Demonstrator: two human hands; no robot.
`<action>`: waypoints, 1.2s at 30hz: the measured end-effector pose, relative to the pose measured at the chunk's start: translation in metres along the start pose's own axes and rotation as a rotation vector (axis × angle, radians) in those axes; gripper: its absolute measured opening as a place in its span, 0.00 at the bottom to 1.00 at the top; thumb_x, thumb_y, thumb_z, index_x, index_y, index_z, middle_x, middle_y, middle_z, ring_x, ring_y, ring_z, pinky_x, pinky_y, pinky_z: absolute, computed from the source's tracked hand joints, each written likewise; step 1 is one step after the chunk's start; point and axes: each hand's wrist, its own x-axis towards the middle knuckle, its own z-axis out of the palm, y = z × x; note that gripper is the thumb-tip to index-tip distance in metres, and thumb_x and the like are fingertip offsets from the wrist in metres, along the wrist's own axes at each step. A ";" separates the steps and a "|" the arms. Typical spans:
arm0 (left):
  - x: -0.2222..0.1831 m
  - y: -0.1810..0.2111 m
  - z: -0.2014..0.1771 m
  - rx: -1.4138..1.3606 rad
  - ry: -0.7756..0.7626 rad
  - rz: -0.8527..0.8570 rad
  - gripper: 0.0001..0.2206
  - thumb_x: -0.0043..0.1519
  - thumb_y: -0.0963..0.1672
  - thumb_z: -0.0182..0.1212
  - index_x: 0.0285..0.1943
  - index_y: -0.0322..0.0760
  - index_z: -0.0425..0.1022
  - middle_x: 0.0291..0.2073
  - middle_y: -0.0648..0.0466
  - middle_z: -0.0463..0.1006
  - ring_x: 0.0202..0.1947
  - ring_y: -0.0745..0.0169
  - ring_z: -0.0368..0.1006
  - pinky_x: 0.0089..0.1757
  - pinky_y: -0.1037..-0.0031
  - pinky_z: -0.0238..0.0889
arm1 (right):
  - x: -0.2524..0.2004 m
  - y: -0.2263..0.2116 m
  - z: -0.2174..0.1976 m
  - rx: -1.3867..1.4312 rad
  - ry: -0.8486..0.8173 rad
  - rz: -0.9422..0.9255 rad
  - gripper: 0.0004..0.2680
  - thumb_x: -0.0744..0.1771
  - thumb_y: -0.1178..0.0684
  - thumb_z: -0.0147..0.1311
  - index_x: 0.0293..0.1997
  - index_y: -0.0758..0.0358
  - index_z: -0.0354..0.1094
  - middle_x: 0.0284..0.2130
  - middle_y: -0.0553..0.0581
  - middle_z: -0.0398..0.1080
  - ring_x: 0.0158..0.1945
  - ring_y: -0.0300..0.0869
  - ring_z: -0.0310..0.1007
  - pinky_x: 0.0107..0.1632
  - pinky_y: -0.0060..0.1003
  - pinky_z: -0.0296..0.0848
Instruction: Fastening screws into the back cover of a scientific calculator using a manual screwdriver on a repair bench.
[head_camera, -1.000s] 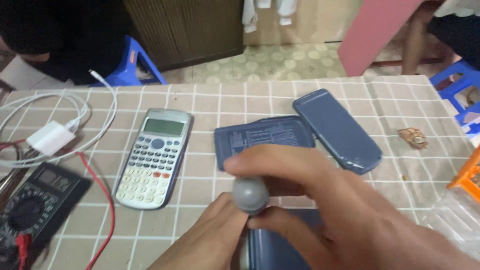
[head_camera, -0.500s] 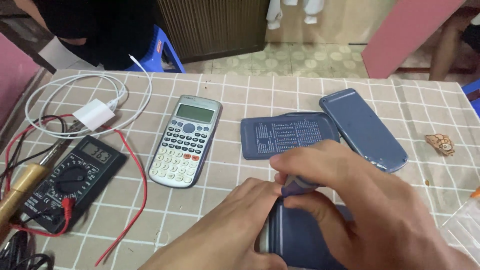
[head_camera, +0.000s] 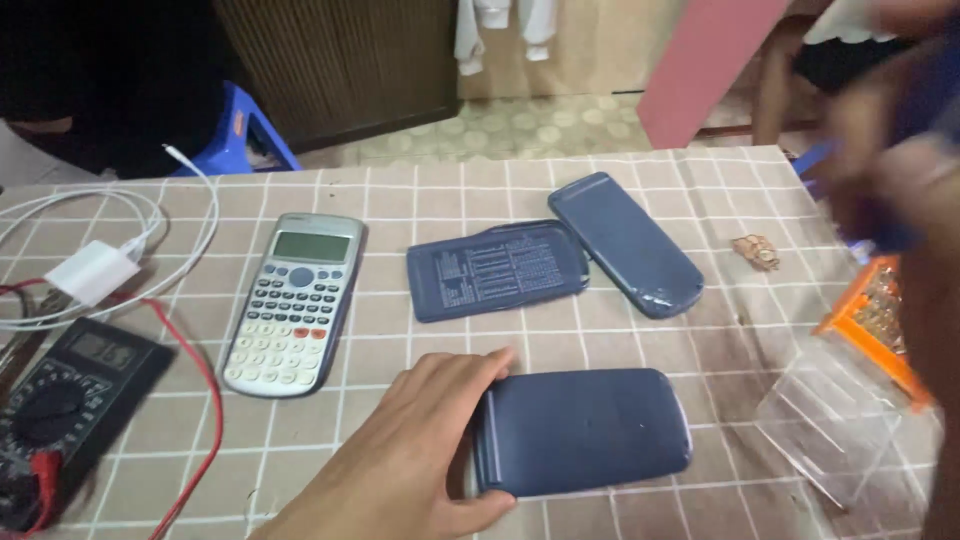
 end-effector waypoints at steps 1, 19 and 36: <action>0.001 -0.003 0.002 0.040 0.025 0.026 0.46 0.51 0.49 0.78 0.78 0.41 0.53 0.67 0.52 0.66 0.66 0.52 0.60 0.59 0.60 0.52 | -0.010 0.025 0.011 -0.081 0.392 -0.229 0.11 0.65 0.51 0.57 0.46 0.68 0.74 0.42 0.66 0.76 0.45 0.55 0.77 0.57 0.53 0.74; 0.003 -0.023 0.019 0.153 0.057 0.058 0.34 0.64 0.64 0.54 0.74 0.48 0.68 0.60 0.56 0.70 0.63 0.56 0.65 0.54 0.58 0.58 | 0.067 -0.057 0.331 -0.413 1.697 -0.522 0.28 0.59 0.33 0.64 0.63 0.51 0.67 0.56 0.51 0.74 0.56 0.46 0.76 0.56 0.46 0.72; 0.004 -0.017 0.008 0.055 -0.024 0.064 0.37 0.62 0.59 0.62 0.76 0.42 0.58 0.67 0.51 0.63 0.67 0.51 0.58 0.57 0.54 0.55 | 0.080 -0.057 0.319 -0.565 1.828 -0.708 0.16 0.60 0.47 0.67 0.51 0.52 0.75 0.53 0.48 0.77 0.54 0.43 0.77 0.55 0.41 0.69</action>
